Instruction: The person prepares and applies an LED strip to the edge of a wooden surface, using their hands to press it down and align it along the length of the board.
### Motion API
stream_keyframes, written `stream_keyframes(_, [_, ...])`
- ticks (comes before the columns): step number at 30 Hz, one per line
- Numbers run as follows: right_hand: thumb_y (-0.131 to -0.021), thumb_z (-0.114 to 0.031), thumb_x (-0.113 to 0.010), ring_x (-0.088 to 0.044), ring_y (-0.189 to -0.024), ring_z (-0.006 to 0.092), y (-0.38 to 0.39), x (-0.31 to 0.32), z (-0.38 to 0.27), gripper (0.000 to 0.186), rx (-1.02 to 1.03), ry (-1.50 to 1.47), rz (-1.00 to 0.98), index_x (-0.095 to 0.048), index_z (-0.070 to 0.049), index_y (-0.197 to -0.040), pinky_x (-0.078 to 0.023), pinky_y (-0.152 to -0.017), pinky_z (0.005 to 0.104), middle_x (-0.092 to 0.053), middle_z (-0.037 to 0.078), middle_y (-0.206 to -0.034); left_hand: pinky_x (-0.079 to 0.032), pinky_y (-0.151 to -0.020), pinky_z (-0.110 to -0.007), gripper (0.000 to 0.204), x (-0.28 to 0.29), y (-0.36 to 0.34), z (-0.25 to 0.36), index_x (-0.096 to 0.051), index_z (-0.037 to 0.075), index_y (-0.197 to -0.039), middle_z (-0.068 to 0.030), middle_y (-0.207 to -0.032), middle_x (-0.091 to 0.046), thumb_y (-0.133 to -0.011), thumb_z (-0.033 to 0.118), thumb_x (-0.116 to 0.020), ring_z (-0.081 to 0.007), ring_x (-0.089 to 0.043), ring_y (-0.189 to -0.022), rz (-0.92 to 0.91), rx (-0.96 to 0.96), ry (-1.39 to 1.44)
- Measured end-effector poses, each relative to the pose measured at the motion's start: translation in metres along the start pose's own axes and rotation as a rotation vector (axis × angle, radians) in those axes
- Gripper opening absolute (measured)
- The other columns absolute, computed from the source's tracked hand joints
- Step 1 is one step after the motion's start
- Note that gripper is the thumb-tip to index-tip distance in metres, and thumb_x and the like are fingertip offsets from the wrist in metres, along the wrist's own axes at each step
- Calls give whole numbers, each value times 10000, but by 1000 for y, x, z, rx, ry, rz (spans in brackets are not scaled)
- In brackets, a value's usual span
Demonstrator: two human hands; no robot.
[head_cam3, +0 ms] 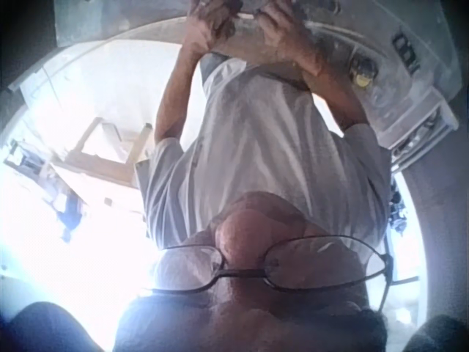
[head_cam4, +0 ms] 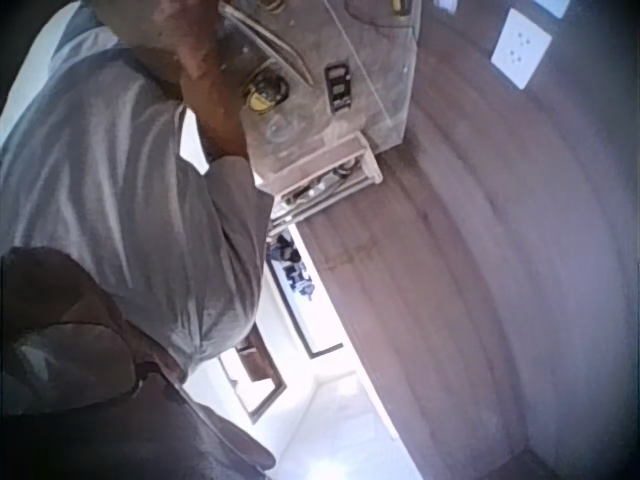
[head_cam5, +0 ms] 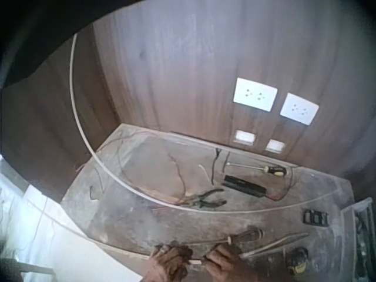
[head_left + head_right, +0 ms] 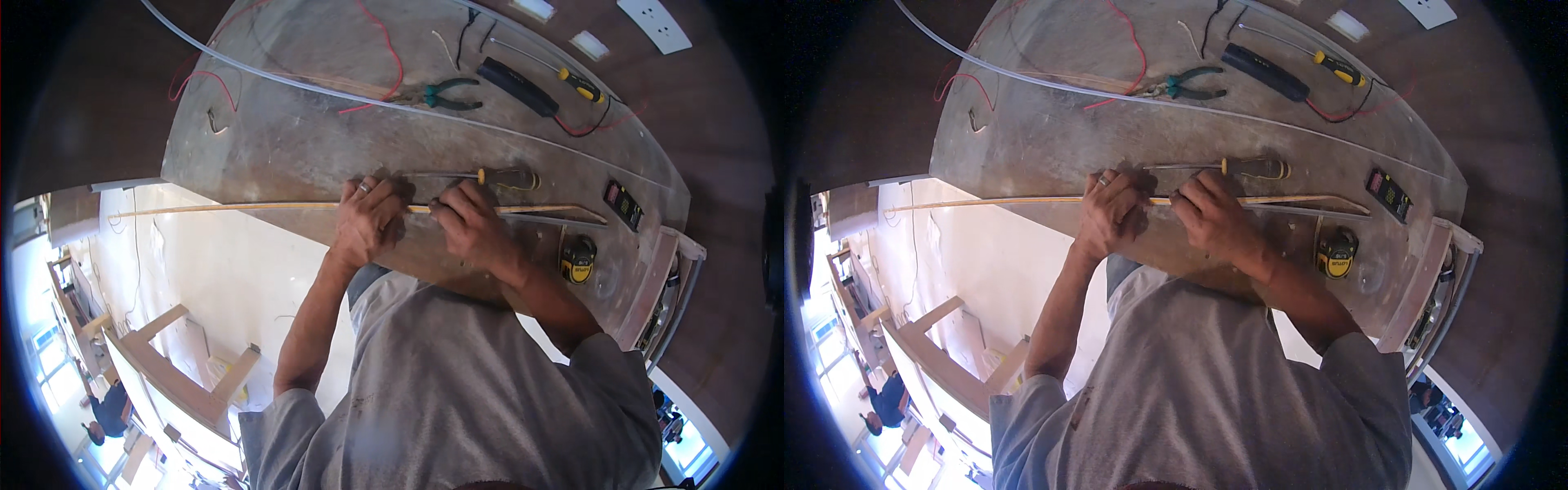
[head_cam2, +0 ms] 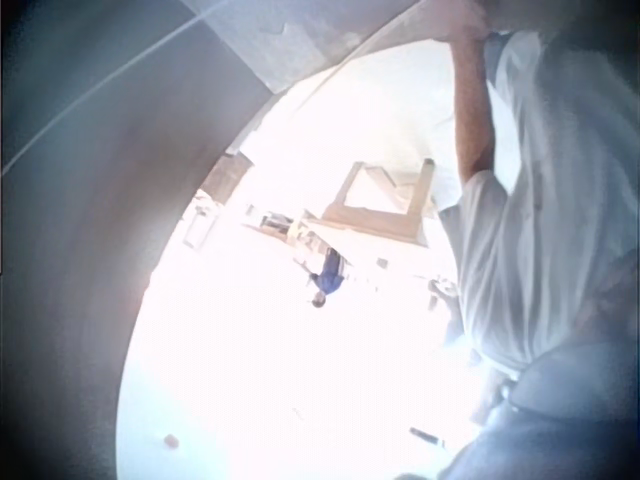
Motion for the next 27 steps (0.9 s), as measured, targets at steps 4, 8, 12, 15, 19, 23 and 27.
stream_keyframes(4, [-755,0,-681,-604,-982,329,4,-4,4,314,-9,-7,2,-702,31,-1066,-539,-880,429,-598,131,-1050,-426,-878,-432,360,4,-8,9,-723,153,-1038,-24,-1095,-694,-684,145,-786,-272,-624,-980,16,43,24])
stream_keyframes(8, [-754,-2,-676,-602,-984,333,5,-4,3,317,-27,-6,21,-698,32,-1068,-539,-882,430,-595,136,-1049,-428,-886,-427,397,6,-16,16,-737,151,-1070,-31,-1104,-699,-678,145,-792,-273,-629,-980,-34,56,26])
stream_keyframes(12, [-748,-7,-675,-602,-974,341,5,-5,5,309,-39,-29,33,-694,30,-1054,-542,-876,434,-591,142,-1046,-430,-873,-419,294,-2,-14,11,-735,158,-947,-9,-1095,-703,-659,126,-784,-254,-637,-977,-69,46,5])
stream_keyframes(15, [-741,-54,-689,-599,-983,330,6,-6,7,267,-43,-9,31,-683,3,-1002,-542,-890,427,-588,122,-1024,-434,-854,-417,259,-10,-12,11,-720,161,-873,6,-1078,-698,-623,123,-773,-236,-637,-973,-41,29,-16])
stream_keyframes(19, [-729,-104,-701,-576,-970,306,9,-8,4,183,-25,58,49,-641,-41,-890,-536,-892,417,-563,101,-971,-439,-837,-415,281,-16,-9,16,-717,147,-873,-4,-1068,-689,-596,134,-761,-235,-636,-971,-25,-19,4])
stream_keyframes(23, [-718,-107,-701,-563,-964,302,2,-2,-1,180,-28,42,-14,-629,-48,-872,-528,-903,418,-552,101,-946,-452,-818,-416,272,-16,-9,20,-713,118,-868,-30,-1037,-672,-598,129,-743,-256,-624,-952,5,-93,-39])
stream_keyframes(27, [-709,-73,-706,-569,-966,310,6,-6,-1,213,-33,36,7,-658,-29,-911,-522,-890,431,-564,110,-964,-468,-804,-420,268,-17,-9,21,-709,95,-864,-47,-1002,-652,-598,127,-729,-277,-610,-929,29,-123,-34])
Point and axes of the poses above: each hand's wrist, its own y-axis away from the middle knuckle, its own x-axis out of the back of the hand, z = x × y, the point moved 4 cm from there along -y, towards the middle knuckle
